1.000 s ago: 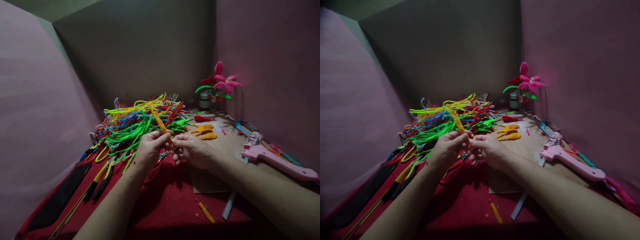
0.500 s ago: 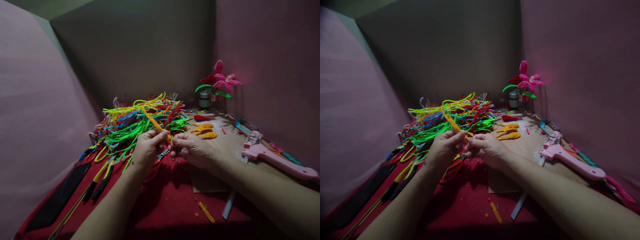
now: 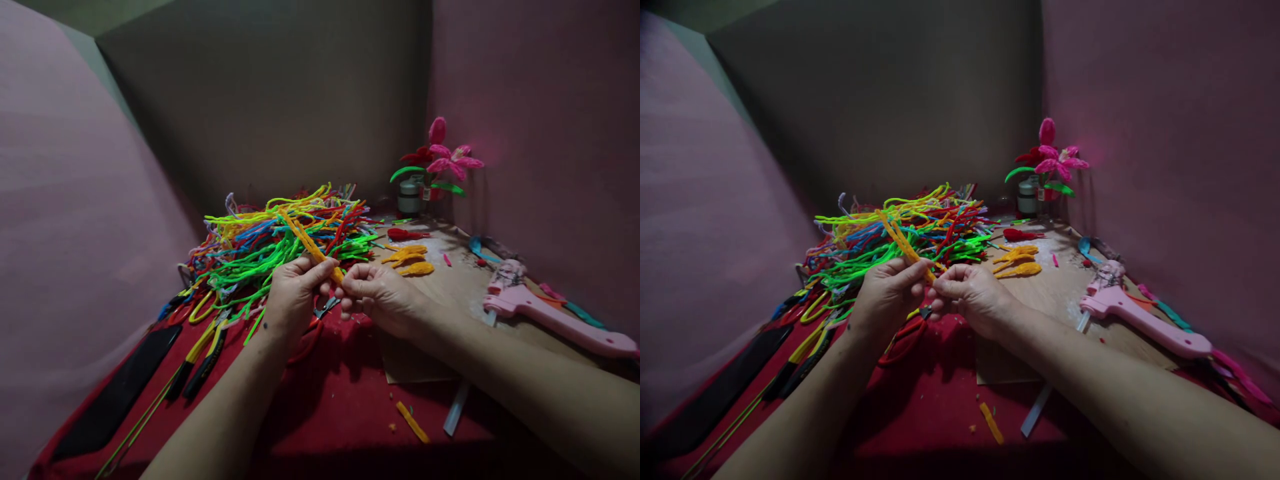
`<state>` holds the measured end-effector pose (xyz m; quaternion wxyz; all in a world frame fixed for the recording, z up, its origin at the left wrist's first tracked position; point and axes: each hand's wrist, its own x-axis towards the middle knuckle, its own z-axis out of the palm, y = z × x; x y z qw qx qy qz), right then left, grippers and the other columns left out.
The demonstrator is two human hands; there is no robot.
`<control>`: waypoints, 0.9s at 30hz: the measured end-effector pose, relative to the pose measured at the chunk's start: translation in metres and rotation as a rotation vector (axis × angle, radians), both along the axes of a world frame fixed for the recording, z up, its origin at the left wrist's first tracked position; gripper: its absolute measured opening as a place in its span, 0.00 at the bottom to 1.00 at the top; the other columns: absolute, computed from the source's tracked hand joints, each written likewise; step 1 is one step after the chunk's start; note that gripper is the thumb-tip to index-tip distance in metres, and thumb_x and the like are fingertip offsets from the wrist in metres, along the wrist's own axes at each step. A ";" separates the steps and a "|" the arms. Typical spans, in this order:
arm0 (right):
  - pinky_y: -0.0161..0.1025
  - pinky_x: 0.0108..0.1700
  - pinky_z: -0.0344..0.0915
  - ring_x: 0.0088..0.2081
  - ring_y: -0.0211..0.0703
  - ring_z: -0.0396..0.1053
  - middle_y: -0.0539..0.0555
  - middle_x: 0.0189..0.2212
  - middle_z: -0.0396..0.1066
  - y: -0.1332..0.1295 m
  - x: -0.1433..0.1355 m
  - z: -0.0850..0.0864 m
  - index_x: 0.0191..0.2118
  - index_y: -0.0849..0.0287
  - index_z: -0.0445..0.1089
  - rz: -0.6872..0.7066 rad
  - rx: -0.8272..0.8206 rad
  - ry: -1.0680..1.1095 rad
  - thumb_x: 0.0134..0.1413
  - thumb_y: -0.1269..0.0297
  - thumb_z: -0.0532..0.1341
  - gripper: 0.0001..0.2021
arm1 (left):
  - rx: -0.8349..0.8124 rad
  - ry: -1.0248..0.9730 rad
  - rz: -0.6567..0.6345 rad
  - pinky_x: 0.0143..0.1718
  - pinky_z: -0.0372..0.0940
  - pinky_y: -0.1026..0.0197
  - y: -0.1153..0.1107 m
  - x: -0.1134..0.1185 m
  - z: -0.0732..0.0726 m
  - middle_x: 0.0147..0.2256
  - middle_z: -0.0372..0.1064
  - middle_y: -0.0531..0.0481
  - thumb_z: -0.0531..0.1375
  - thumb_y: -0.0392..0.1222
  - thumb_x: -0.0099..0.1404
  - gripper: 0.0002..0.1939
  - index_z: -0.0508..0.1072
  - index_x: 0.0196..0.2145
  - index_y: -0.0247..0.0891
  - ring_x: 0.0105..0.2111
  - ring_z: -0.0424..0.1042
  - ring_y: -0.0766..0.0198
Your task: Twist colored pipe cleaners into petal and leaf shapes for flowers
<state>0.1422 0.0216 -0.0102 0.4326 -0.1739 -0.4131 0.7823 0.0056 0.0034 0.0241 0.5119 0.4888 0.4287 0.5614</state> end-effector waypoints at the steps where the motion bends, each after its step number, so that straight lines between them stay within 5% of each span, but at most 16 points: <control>1: 0.37 0.26 0.66 0.21 0.34 0.67 0.51 0.22 0.70 0.000 0.000 0.000 0.23 0.64 0.63 0.001 0.004 0.003 0.40 0.66 0.67 0.12 | 0.003 0.000 0.000 0.15 0.51 0.71 0.000 0.000 0.000 0.14 0.59 0.57 0.64 0.41 0.51 0.10 0.69 0.23 0.33 0.14 0.59 0.75; 16: 0.34 0.23 0.66 0.20 0.33 0.66 0.51 0.23 0.71 -0.003 0.002 0.005 0.27 0.62 0.60 -0.004 0.011 0.005 0.41 0.68 0.66 0.12 | -0.029 -0.016 0.024 0.14 0.50 0.72 -0.003 0.003 0.006 0.13 0.57 0.58 0.64 0.39 0.51 0.08 0.69 0.24 0.32 0.13 0.56 0.76; 27: 0.29 0.19 0.63 0.18 0.31 0.65 0.51 0.20 0.69 0.004 0.006 -0.004 0.31 0.67 0.69 0.350 -0.178 0.017 0.52 0.67 0.58 0.07 | -0.003 0.017 0.027 0.14 0.49 0.72 -0.001 -0.001 0.006 0.14 0.57 0.57 0.64 0.41 0.50 0.10 0.70 0.26 0.32 0.13 0.55 0.77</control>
